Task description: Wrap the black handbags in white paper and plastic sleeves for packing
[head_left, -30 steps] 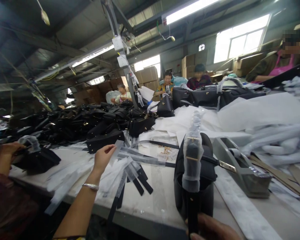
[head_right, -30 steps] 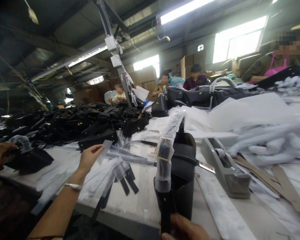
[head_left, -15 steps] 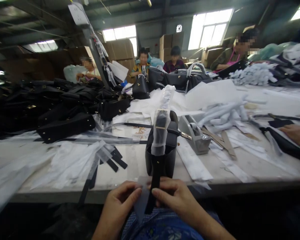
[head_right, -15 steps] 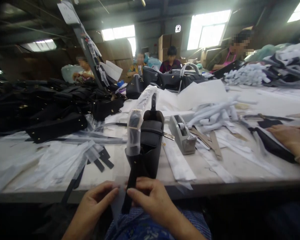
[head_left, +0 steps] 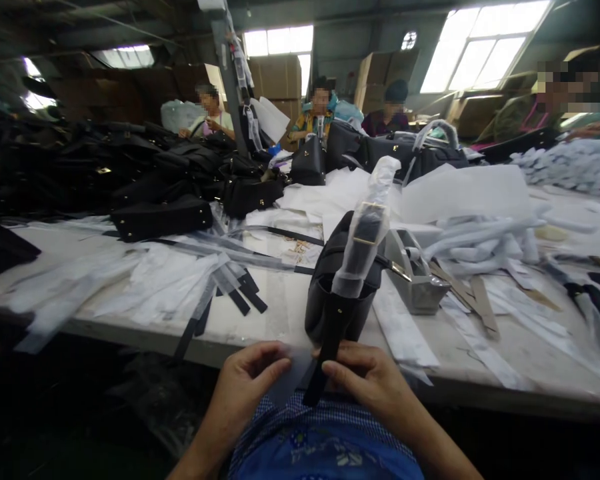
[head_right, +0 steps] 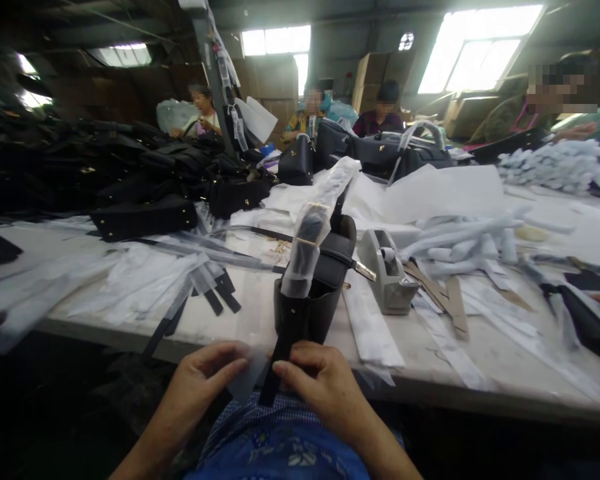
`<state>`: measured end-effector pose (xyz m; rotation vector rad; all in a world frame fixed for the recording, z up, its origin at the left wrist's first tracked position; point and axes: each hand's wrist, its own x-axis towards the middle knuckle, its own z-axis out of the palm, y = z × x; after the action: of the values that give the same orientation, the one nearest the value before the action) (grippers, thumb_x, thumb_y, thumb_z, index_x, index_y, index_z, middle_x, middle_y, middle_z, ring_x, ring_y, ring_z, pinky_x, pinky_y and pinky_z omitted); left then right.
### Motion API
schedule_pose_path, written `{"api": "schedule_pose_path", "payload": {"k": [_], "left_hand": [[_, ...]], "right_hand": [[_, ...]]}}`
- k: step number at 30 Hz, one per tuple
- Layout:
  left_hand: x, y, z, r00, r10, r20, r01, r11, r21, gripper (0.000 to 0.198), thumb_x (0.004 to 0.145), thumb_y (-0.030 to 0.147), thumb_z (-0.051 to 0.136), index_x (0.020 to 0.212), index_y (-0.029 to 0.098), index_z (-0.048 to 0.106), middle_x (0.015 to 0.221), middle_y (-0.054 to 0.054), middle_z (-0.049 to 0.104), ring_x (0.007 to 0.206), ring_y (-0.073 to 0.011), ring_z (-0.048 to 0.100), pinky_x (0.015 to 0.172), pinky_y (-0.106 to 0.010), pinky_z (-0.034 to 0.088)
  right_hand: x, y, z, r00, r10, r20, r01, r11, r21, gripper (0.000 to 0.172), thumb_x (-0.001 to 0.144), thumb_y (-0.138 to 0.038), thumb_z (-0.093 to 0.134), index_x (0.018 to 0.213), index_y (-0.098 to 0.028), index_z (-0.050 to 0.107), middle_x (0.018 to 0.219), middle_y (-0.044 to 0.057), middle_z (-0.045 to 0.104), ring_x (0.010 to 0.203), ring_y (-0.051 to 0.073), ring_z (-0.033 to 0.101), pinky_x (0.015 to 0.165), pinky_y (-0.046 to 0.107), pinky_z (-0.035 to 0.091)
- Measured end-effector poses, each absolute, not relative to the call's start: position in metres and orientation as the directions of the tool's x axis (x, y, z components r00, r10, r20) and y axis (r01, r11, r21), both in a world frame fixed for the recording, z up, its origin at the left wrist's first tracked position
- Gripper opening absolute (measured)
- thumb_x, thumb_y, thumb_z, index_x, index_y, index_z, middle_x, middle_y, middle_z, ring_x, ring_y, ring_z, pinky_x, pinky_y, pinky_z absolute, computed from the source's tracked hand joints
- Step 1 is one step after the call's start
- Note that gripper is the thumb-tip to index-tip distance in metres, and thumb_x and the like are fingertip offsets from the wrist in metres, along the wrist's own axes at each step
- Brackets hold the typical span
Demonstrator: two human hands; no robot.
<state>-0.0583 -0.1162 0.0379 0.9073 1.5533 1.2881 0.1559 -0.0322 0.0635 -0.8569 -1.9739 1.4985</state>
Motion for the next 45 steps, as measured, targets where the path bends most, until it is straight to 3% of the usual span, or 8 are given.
{"api": "schedule_pose_path", "payload": {"k": [7, 14, 18, 21, 27, 33, 42, 45], "left_hand": [[-0.067, -0.132, 0.03, -0.359, 0.908, -0.216, -0.047, 0.214, 0.976, 0.043, 0.069, 0.032, 0.084, 0.107, 0.018, 0.073, 0.077, -0.003, 0.075, 0.073, -0.0184, 0.071, 0.069, -0.025, 0.054], [-0.069, -0.141, 0.028, -0.39, 0.896, -0.212, 0.031, 0.243, 0.969, 0.044, 0.066, 0.028, 0.084, 0.108, 0.02, 0.073, 0.075, -0.001, 0.072, 0.071, -0.0167, 0.069, 0.069, -0.024, 0.053], [-0.069, -0.145, 0.025, -0.411, 0.89, -0.199, 0.069, 0.248, 0.966, 0.043, 0.066, 0.028, 0.084, 0.107, 0.02, 0.074, 0.076, 0.0, 0.073, 0.072, -0.0174, 0.07, 0.073, -0.025, 0.054], [-0.069, -0.147, 0.025, -0.42, 0.886, -0.198, 0.09, 0.257, 0.962, 0.043, 0.066, 0.028, 0.083, 0.107, 0.02, 0.074, 0.075, -0.001, 0.074, 0.073, -0.0186, 0.072, 0.076, -0.027, 0.055], [-0.066, -0.147, 0.029, -0.412, 0.887, -0.211, 0.106, 0.276, 0.955, 0.041, 0.068, 0.032, 0.081, 0.107, 0.02, 0.075, 0.079, -0.003, 0.077, 0.077, -0.022, 0.074, 0.079, -0.03, 0.057], [-0.065, -0.148, 0.029, -0.394, 0.895, -0.208, 0.118, 0.274, 0.955, 0.04, 0.068, 0.033, 0.082, 0.106, 0.02, 0.076, 0.084, -0.005, 0.079, 0.081, -0.0238, 0.075, 0.08, -0.031, 0.058], [-0.059, -0.143, 0.025, -0.364, 0.884, -0.292, -0.118, 0.268, 0.956, 0.043, 0.065, 0.034, 0.085, 0.105, 0.019, 0.076, 0.088, -0.008, 0.079, 0.082, -0.0247, 0.075, 0.076, -0.029, 0.059], [-0.055, -0.142, 0.026, -0.343, 0.887, -0.309, -0.146, 0.274, 0.951, 0.044, 0.066, 0.035, 0.085, 0.105, 0.018, 0.075, 0.086, -0.008, 0.079, 0.081, -0.0244, 0.075, 0.074, -0.03, 0.059]], "right_hand": [[0.152, -0.039, 0.056, -0.61, 0.792, 0.017, 0.094, 0.093, -0.991, 0.025, 0.092, -0.039, 0.066, 0.098, -0.019, 0.08, 0.08, 0.004, 0.071, 0.066, 0.014, 0.065, 0.061, 0.023, 0.053], [0.143, -0.048, 0.058, -0.462, 0.879, 0.115, 0.031, 0.145, -0.989, 0.018, 0.089, -0.036, 0.07, 0.093, -0.023, 0.081, 0.092, 0.006, 0.074, 0.061, 0.013, 0.066, 0.056, 0.023, 0.056], [0.137, -0.05, 0.061, -0.336, 0.931, 0.14, 0.038, 0.162, -0.986, 0.019, 0.088, -0.037, 0.07, 0.097, -0.024, 0.081, 0.08, 0.004, 0.073, 0.057, 0.013, 0.065, 0.057, 0.022, 0.057], [0.133, -0.05, 0.063, -0.283, 0.945, 0.165, 0.071, 0.192, -0.979, 0.021, 0.089, -0.038, 0.069, 0.086, -0.022, 0.082, 0.075, 0.005, 0.073, 0.06, 0.014, 0.065, 0.062, 0.024, 0.058], [0.125, -0.053, 0.066, -0.307, 0.942, 0.135, 0.039, 0.154, -0.987, 0.022, 0.088, -0.038, 0.07, 0.094, -0.02, 0.081, 0.083, 0.006, 0.075, 0.058, 0.014, 0.066, 0.055, 0.022, 0.057], [0.123, -0.053, 0.067, -0.31, 0.939, 0.15, 0.079, 0.183, -0.98, 0.022, 0.088, -0.038, 0.069, 0.092, -0.02, 0.081, 0.078, 0.005, 0.074, 0.061, 0.015, 0.067, 0.059, 0.024, 0.058], [0.123, -0.05, 0.064, -0.37, 0.919, 0.135, 0.095, 0.182, -0.979, 0.026, 0.09, -0.037, 0.067, 0.076, -0.018, 0.078, 0.082, 0.005, 0.073, 0.066, 0.013, 0.066, 0.063, 0.022, 0.055], [0.123, -0.051, 0.067, -0.361, 0.923, 0.134, 0.095, 0.18, -0.979, 0.025, 0.09, -0.038, 0.067, 0.08, -0.018, 0.079, 0.081, 0.005, 0.073, 0.064, 0.014, 0.066, 0.061, 0.023, 0.055]]}}
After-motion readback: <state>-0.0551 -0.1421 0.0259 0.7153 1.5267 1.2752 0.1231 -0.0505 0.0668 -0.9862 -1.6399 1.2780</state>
